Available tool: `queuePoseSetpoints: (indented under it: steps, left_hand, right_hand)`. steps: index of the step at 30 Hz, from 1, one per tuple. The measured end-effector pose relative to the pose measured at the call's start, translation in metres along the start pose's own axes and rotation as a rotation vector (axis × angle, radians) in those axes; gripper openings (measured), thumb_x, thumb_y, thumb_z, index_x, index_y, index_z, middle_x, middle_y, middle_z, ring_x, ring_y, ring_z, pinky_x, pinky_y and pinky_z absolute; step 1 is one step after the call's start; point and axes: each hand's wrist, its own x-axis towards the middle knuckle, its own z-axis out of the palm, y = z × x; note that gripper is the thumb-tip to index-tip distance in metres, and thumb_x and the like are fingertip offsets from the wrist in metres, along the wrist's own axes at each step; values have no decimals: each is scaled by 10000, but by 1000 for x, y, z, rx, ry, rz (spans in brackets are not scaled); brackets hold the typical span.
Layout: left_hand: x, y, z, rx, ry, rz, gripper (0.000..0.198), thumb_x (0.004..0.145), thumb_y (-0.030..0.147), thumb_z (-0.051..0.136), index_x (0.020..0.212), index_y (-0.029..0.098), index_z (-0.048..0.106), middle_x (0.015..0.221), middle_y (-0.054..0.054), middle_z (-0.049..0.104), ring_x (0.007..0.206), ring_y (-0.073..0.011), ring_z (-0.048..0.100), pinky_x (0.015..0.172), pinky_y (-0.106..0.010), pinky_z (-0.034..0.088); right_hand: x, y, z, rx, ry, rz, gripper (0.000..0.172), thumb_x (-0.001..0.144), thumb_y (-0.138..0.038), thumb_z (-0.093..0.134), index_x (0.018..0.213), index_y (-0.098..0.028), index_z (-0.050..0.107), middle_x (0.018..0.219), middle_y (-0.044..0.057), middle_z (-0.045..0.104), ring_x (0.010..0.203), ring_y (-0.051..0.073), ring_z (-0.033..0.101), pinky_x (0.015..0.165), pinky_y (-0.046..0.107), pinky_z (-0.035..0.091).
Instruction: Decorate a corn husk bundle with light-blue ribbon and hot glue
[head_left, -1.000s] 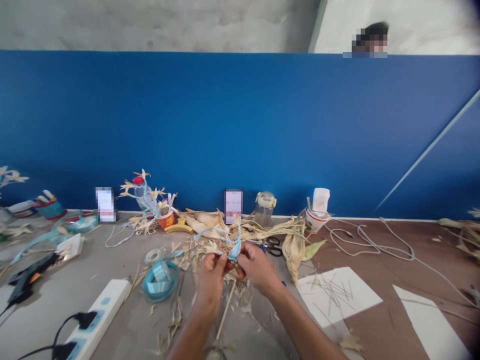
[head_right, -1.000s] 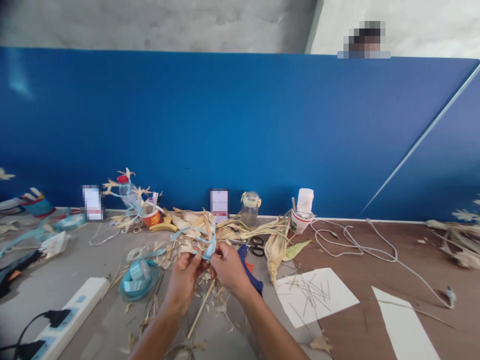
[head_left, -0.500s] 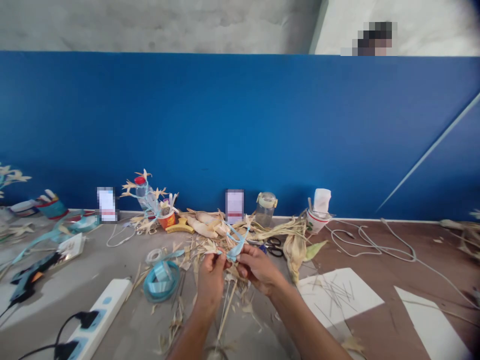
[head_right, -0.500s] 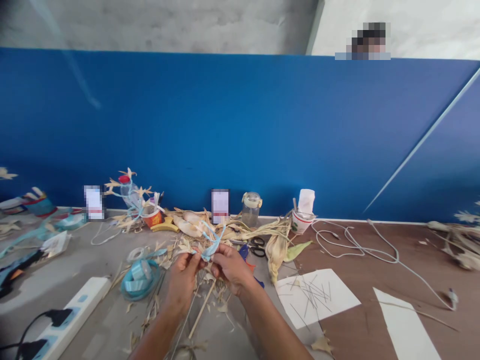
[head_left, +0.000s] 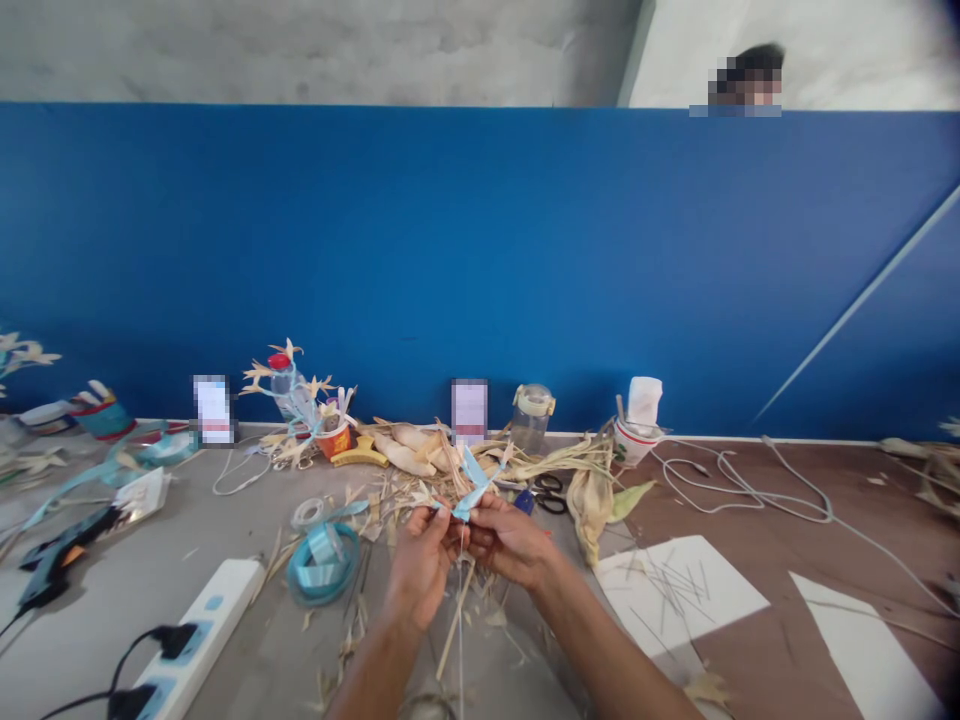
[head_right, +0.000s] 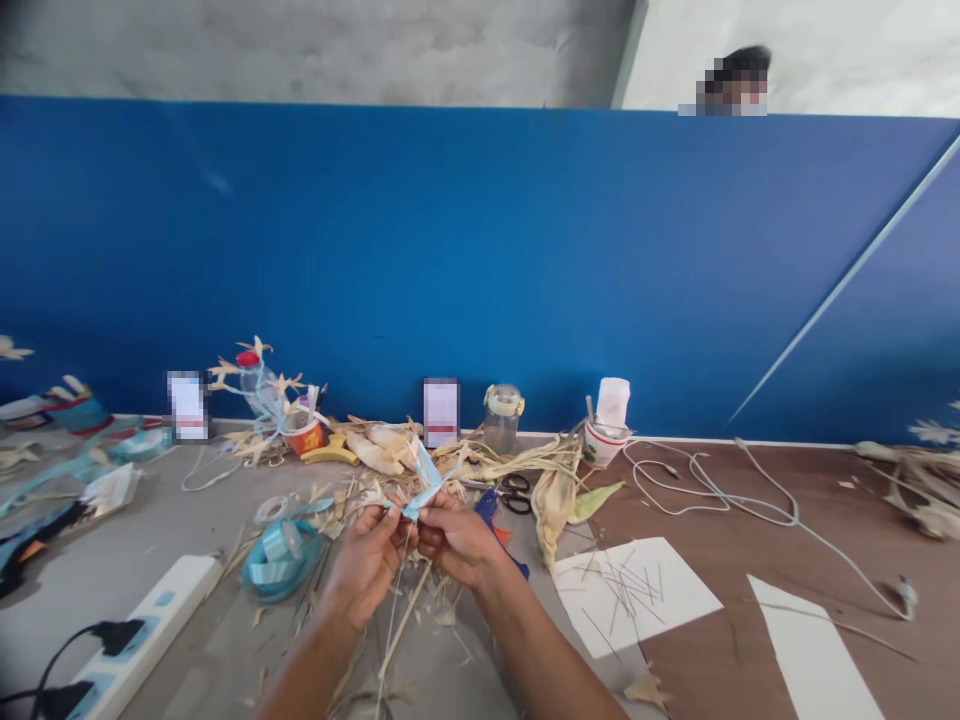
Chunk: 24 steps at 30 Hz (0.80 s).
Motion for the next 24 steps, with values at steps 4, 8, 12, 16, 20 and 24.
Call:
queuePoseSetpoints:
  steps: [4,8,12,16,20,24]
  left_hand:
    - [2,-2,-3,15,-21,-16,286,577,249,754,725,159,527,620,37,598,520,-70,565,543,-195,459]
    - [1,-1,-3,19,-33,-52,287,594,235,736,742,177,497,616,24,609,533,-119,605,511,-228,465]
    - [-1,1,0,31,-38,-77,309,591,240,735,758,176,483,594,29,584,495,-98,566,442,-190,410]
    - [-2,-2,3,63,-17,10,298,603,293,722,738,170,486,520,87,462,401,-28,411,393,-148,294]
    - [1,-7,2,176,19,187,243,658,341,665,721,169,506,534,94,426,384,-18,329,399,-167,255]
    - [4,-11,-4,315,24,293,191,715,349,606,748,172,540,516,91,410,406,-42,341,419,-185,264]
  right_hand:
    - [0,0,0,-6,7,38,236,551,-145,757,687,-147,565,505,-61,506,398,20,358,433,158,250]
    - [-1,-1,2,-5,27,45,255,537,-122,763,711,-143,578,500,-60,522,396,18,363,454,161,280]
    - [1,2,0,-18,-7,20,246,534,-147,760,706,-143,584,500,-63,506,411,34,361,469,186,293]
    - [3,6,-3,-23,-56,-1,207,544,-167,734,569,-143,530,407,-94,370,385,32,271,462,207,272]
    - [0,6,5,-10,-78,-20,181,561,-179,711,667,-150,567,468,-77,421,404,39,297,453,201,253]
    - [-5,5,17,-49,-18,-74,219,575,-219,731,720,-151,582,514,-67,464,417,38,344,448,190,256]
